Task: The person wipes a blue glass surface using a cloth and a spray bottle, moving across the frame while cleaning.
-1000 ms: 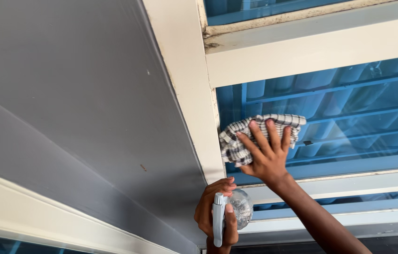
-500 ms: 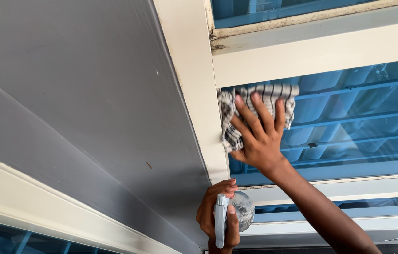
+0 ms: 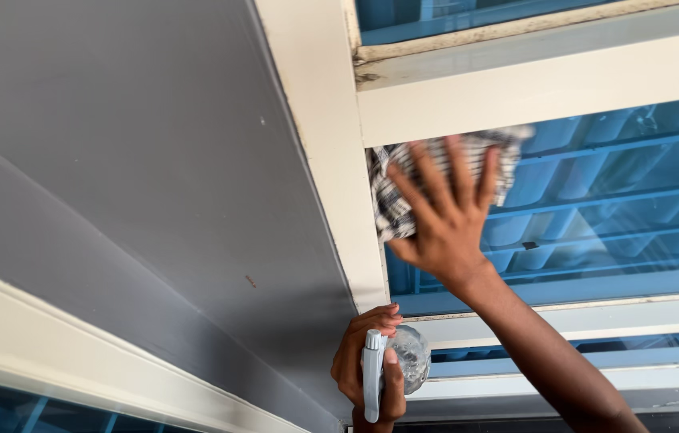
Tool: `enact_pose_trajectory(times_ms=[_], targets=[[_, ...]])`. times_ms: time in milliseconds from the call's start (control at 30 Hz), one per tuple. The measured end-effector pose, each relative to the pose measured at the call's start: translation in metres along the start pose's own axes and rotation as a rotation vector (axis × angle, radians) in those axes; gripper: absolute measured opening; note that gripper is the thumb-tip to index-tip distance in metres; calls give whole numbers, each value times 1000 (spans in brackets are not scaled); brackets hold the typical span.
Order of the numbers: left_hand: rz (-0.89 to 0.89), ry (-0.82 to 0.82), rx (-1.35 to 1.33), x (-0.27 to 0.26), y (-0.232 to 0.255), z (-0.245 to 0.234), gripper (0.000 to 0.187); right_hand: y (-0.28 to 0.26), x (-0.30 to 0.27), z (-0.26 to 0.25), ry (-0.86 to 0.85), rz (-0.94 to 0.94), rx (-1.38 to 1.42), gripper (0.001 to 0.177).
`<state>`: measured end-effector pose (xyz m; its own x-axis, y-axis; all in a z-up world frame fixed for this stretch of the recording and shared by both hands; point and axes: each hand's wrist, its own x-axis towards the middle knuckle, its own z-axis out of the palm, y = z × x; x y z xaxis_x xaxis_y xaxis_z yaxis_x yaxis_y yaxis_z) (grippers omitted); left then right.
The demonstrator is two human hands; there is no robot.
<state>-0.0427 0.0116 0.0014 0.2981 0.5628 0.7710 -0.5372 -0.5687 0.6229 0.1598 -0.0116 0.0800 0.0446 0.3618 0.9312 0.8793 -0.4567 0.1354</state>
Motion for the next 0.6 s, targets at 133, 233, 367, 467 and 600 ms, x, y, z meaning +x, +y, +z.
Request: enact_pose_trajectory(times_ms=[133,233,367,467,600], targets=[[-7,-19,-5,-2,0,1,21,19,-16,-8,-54,-53,-51,76],[-27,-4,4,-1,3,-4,21,38,-16,-12,106,52,-85,81],[-4,-5,-1,1,4,-5,22,40,-23,-1,265,208,-77,80],[26,0,23,1,9,-8,21,26,-54,11,112,134,-32,84],[15,8,16,-2,10,-7,22,13,-112,19,-147,-272,-32,50]])
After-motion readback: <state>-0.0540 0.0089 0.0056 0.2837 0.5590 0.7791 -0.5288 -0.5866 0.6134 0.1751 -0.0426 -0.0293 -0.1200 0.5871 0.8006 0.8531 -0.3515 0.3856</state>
